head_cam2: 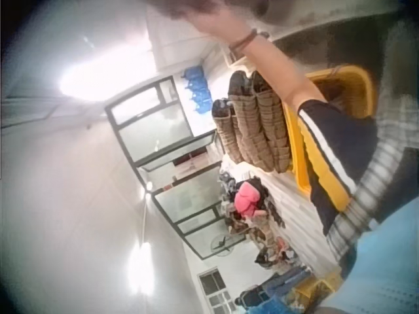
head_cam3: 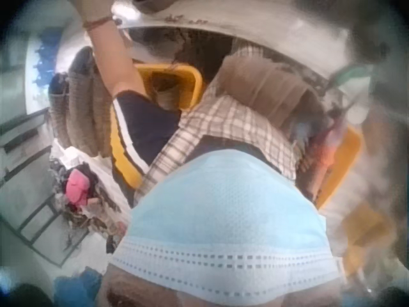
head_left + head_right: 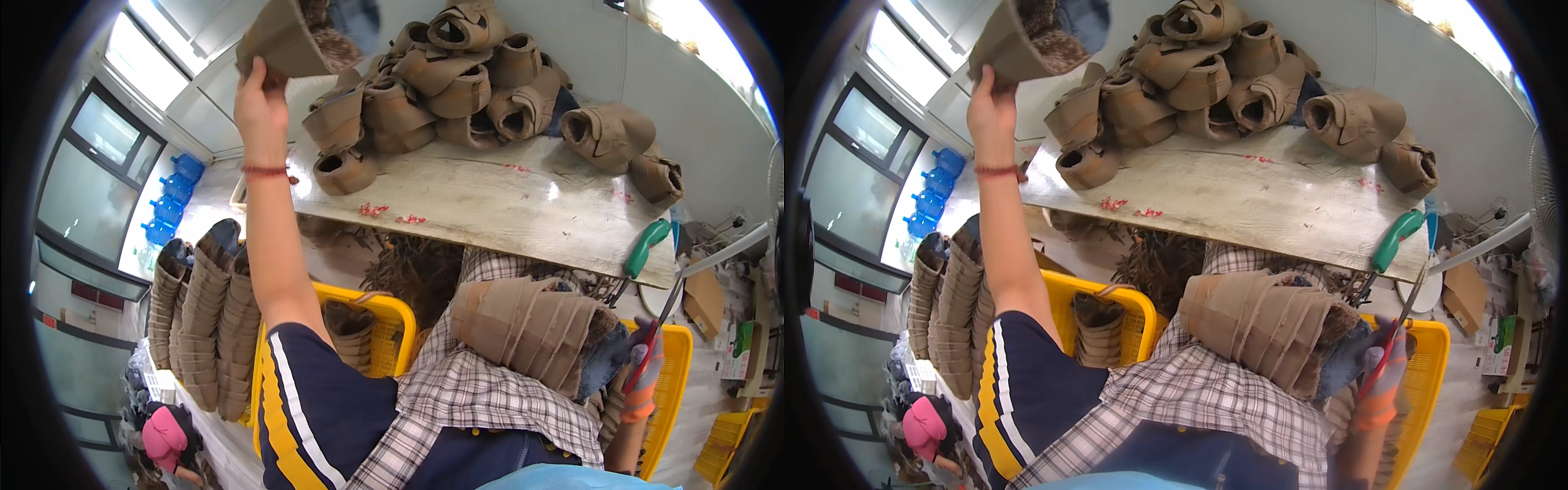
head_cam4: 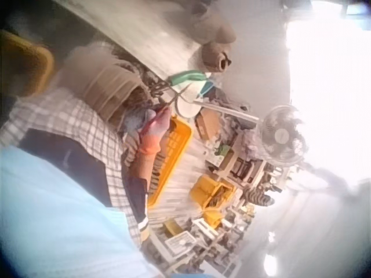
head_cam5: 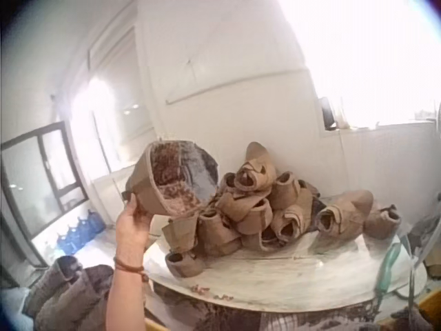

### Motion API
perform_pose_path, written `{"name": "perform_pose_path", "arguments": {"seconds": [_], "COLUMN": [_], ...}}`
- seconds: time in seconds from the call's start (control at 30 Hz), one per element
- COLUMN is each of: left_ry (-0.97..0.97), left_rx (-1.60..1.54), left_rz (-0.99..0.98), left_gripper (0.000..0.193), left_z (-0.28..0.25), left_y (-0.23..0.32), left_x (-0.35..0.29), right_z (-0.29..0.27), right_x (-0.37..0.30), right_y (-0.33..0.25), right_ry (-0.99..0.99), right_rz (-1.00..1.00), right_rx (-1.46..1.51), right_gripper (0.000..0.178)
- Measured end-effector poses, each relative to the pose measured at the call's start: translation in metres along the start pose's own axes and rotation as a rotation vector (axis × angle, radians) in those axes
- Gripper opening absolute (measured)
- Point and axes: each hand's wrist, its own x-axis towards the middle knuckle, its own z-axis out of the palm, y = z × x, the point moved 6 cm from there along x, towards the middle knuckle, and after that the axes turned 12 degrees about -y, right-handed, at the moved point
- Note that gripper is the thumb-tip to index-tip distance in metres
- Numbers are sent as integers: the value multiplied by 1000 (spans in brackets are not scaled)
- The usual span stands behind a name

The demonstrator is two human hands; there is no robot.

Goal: The person uses a handheld electric cutter to trim the edges of beige shoe uppers, then uses scissors to trim the interior lining. The person handles the shoe parts one at a time, placing them into a yellow bin after trimming.

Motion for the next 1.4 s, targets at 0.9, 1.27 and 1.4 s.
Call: {"name": "perform_pose_path", "arguments": {"seconds": [0.9, 1.27, 1.4], "left_ry": [378, 332, 315], "left_rx": [-738, -691, -712], "left_rz": [-1007, -988, -968], "left_gripper": [37, 34, 34], "left_z": [105, 109, 108], "left_y": [-106, -104, -103], "left_x": [-367, -365, -365], "right_z": [139, 154, 156], "right_x": [95, 101, 103], "right_y": [-86, -92, -95], "right_ry": [-550, -550, -548], "right_rz": [-401, -456, -449], "right_rx": [-1543, -1589, -1608], "right_gripper": [36, 29, 25]}}
